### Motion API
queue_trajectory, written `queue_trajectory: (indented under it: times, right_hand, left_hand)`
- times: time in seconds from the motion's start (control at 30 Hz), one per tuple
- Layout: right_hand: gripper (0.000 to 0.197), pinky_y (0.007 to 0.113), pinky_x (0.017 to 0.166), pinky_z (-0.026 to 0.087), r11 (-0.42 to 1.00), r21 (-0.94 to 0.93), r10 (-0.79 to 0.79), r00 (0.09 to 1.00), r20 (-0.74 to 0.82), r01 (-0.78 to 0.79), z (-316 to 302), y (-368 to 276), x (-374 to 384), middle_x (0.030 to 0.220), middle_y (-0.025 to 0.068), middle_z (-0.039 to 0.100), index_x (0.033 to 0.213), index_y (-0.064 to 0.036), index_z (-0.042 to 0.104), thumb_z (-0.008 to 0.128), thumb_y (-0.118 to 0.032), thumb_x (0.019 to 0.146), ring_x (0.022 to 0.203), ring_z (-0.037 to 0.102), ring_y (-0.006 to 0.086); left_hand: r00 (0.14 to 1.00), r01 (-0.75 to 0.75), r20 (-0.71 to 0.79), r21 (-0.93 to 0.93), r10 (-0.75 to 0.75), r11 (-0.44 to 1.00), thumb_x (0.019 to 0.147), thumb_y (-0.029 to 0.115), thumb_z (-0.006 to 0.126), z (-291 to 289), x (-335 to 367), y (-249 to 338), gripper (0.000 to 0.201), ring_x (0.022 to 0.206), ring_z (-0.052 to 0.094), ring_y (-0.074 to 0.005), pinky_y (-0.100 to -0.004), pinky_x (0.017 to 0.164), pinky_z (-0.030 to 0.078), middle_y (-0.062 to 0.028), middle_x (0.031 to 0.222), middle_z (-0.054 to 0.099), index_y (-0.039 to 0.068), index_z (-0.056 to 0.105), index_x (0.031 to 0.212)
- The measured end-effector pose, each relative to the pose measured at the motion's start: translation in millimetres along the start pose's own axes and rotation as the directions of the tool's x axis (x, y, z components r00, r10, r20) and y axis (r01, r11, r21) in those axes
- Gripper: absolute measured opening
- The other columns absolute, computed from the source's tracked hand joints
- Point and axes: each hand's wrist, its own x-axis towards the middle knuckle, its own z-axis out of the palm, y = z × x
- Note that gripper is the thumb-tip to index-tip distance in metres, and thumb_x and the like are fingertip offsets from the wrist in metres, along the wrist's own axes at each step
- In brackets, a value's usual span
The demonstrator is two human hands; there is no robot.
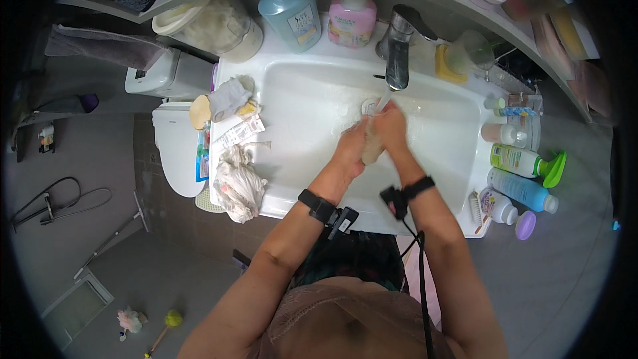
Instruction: The person washes a rag and small white objects in a bathroom sink, rubbing them together under running water. They use a laundry detergent pod and move the items between the sink and the area near the toilet.
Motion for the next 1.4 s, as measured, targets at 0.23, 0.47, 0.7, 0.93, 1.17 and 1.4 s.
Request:
queue_trajectory:
  times: [0.23, 0.47, 0.7, 0.93, 1.17, 1.4]
  right_hand:
    - [0.027, 0.056, 0.101, 0.068, 0.870, 0.441, 0.108, 0.959, 0.262, -0.219, -22, -8, -26, 0.132, 0.0190, 0.084, 0.131, -0.0041, 0.081, 0.087, -0.029, 0.121, 0.118, 0.085, 0.0442]
    - [0.033, 0.053, 0.106, 0.069, 0.947, 0.215, -0.265, 0.960, 0.094, 0.240, 11, -87, -111, 0.141, 0.0163, 0.083, 0.135, -0.0045, 0.083, 0.096, -0.029, 0.117, 0.123, 0.085, 0.0402]
    - [0.028, 0.062, 0.099, 0.068, 0.976, 0.078, -0.201, 0.980, -0.011, 0.201, 14, -40, -52, 0.118, 0.0294, 0.088, 0.113, -0.0014, 0.090, 0.082, -0.027, 0.118, 0.110, 0.085, 0.0545]
    - [0.040, 0.069, 0.100, 0.068, 0.979, -0.199, 0.022, 0.999, -0.037, -0.029, 6, 5, 31, 0.117, 0.0325, 0.089, 0.118, -0.0030, 0.095, 0.075, -0.037, 0.124, 0.109, 0.086, 0.0595]
    - [0.035, 0.069, 0.099, 0.068, 0.980, -0.149, -0.115, 0.989, 0.096, 0.129, 39, -42, -9, 0.123, 0.0299, 0.090, 0.112, -0.0040, 0.091, 0.076, -0.033, 0.125, 0.112, 0.087, 0.0560]
    - [0.035, 0.068, 0.102, 0.066, 0.963, -0.096, 0.232, 0.954, -0.188, -0.253, -12, 33, 50, 0.122, 0.0328, 0.086, 0.130, -0.0027, 0.082, 0.075, -0.037, 0.128, 0.116, 0.085, 0.0577]
  left_hand:
    - [0.994, 0.095, 0.069, -0.078, -0.090, 0.992, 0.140, 0.066, 0.061, -15, 20, 35, 0.064, 0.138, 0.087, -0.0327, -0.0513, 0.118, 0.073, -0.0123, 0.154, 0.087, 0.009, 0.078, 0.166]
    - [0.998, -0.043, -0.032, 0.150, 0.049, 0.988, 0.143, 0.048, 0.060, -98, 67, 30, 0.050, 0.119, 0.088, -0.0311, -0.0514, 0.107, 0.074, -0.0108, 0.137, 0.088, 0.005, 0.079, 0.160]
    - [1.000, -0.007, 0.024, 0.035, 0.006, 0.999, 0.141, 0.029, 0.061, -28, 39, 15, 0.036, 0.124, 0.087, -0.0287, -0.0484, 0.102, 0.075, -0.0136, 0.140, 0.086, 0.002, 0.077, 0.161]
    - [0.999, 0.045, -0.030, 0.080, -0.043, 0.996, 0.138, 0.030, 0.067, -10, 30, -8, 0.035, 0.119, 0.089, -0.0316, -0.0497, 0.095, 0.076, -0.0160, 0.137, 0.088, 0.003, 0.078, 0.157]
    - [0.991, -0.136, 0.035, 0.389, 0.133, 0.911, 0.140, 0.040, 0.058, -55, 34, 20, 0.043, 0.115, 0.091, -0.0336, -0.0474, 0.098, 0.076, -0.0144, 0.134, 0.090, 0.005, 0.079, 0.156]
    - [0.991, 0.134, -0.002, -0.049, -0.134, 0.990, 0.142, 0.062, 0.054, -12, 24, 22, 0.064, 0.140, 0.086, -0.0305, -0.0479, 0.120, 0.071, -0.0157, 0.160, 0.085, 0.009, 0.076, 0.169]
